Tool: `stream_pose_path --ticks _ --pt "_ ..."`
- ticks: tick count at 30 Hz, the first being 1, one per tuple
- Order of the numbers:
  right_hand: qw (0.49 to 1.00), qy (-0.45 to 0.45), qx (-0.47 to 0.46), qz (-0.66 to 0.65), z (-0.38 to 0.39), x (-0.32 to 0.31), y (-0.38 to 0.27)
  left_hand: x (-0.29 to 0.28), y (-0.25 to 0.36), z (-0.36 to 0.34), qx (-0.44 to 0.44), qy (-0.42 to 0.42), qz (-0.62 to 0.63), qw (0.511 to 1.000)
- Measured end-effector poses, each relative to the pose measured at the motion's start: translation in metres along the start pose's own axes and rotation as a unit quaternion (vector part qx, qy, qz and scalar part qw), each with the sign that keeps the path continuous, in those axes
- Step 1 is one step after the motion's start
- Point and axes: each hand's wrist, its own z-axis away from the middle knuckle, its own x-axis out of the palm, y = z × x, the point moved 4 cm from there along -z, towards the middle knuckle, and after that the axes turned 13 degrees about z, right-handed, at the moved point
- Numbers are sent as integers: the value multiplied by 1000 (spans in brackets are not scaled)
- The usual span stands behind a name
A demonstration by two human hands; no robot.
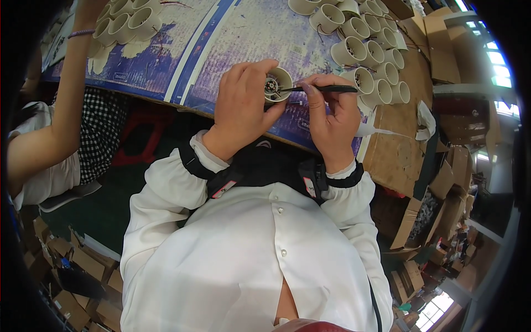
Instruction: The person picks up a white plastic housing and applies glue from a squeeze bottle to the internal components. They then use tweezers to position a wire inside the housing before applying more glue and setting the housing back on the table.
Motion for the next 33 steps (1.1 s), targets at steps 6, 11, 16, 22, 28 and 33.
stream_pose_path --ticks 6,11,16,22,28,33 --pt "1000 -5 -10 6 1 0 -2 0 1 0 -3 -2 1 1000" --pt "1000 10 -15 4 3 2 -2 1 0 1 -8 -4 0 1000" --pt "997 10 -68 38 3 4 -9 1 -2 1 -13 -1 2 1000" --pt "991 24 -119 61 1 5 -15 1 -2 1 -18 2 -3 1000" --pt "993 6 -83 87 -2 1 -19 2 -1 1 -12 3 -12 1000" --pt "993 13 -83 86 0 -1 -19 0 3 1 21 18 -32 999"
